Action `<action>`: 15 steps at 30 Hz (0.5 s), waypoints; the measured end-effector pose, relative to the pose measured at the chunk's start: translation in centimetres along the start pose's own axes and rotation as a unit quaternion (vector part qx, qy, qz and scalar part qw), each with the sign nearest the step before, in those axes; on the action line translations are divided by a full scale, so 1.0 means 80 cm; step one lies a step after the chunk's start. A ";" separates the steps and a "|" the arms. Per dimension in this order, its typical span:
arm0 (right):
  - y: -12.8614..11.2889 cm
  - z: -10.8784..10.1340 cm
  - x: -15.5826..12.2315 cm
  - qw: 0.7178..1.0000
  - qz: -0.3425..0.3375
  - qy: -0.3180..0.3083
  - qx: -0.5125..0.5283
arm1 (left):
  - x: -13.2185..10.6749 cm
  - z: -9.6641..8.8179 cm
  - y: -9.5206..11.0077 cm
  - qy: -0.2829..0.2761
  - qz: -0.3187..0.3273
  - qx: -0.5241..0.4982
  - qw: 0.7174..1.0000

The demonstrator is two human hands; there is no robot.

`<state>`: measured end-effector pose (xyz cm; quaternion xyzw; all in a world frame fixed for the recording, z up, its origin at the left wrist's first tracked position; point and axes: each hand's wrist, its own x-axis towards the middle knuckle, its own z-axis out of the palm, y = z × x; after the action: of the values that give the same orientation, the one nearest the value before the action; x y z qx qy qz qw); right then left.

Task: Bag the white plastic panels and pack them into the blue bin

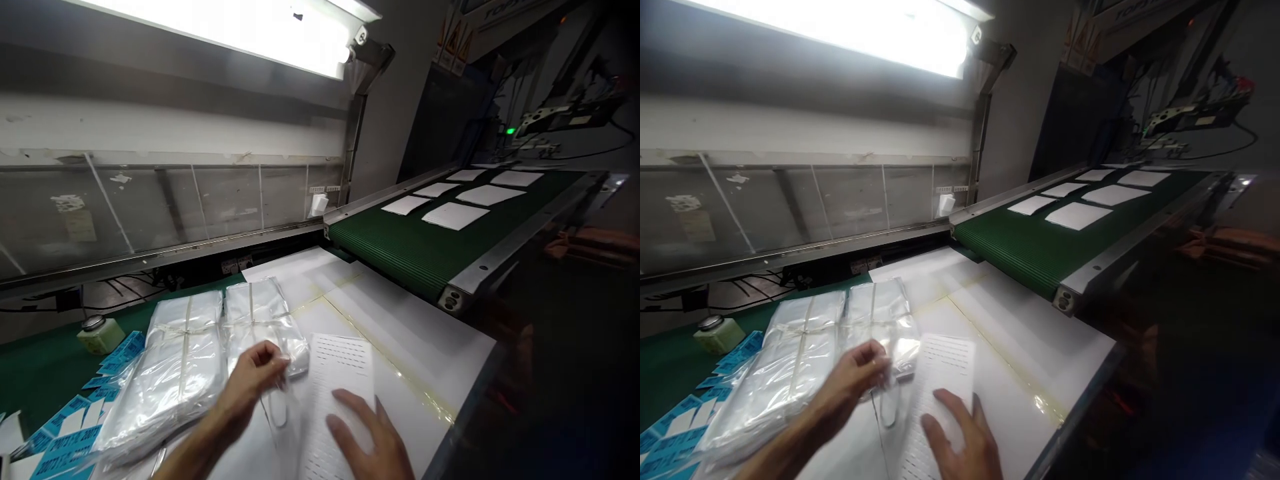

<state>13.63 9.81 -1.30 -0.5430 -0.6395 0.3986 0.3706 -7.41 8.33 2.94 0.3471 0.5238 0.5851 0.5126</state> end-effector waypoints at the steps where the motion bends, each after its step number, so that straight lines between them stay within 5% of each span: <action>1: -0.013 0.004 0.000 0.999 -0.027 -0.026 -0.013 | -0.010 0.014 -0.010 -0.032 -0.011 -0.010 0.999; 6: -0.024 0.012 0.000 0.988 -0.087 -0.126 -0.020 | -0.041 0.039 -0.040 -0.064 -0.029 -0.044 0.997; 11: -0.011 -0.015 0.006 0.996 0.000 -0.085 -0.035 | -0.053 0.032 -0.041 -0.043 -0.071 -0.134 0.988; 15: -0.012 -0.041 0.017 0.995 0.056 -0.072 -0.028 | -0.062 0.037 -0.050 -0.054 -0.023 0.070 0.996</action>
<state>16.02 11.38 0.94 -0.5582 -0.6439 0.4388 0.2850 -2.53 4.02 0.32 0.4005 0.5430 0.5156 0.5281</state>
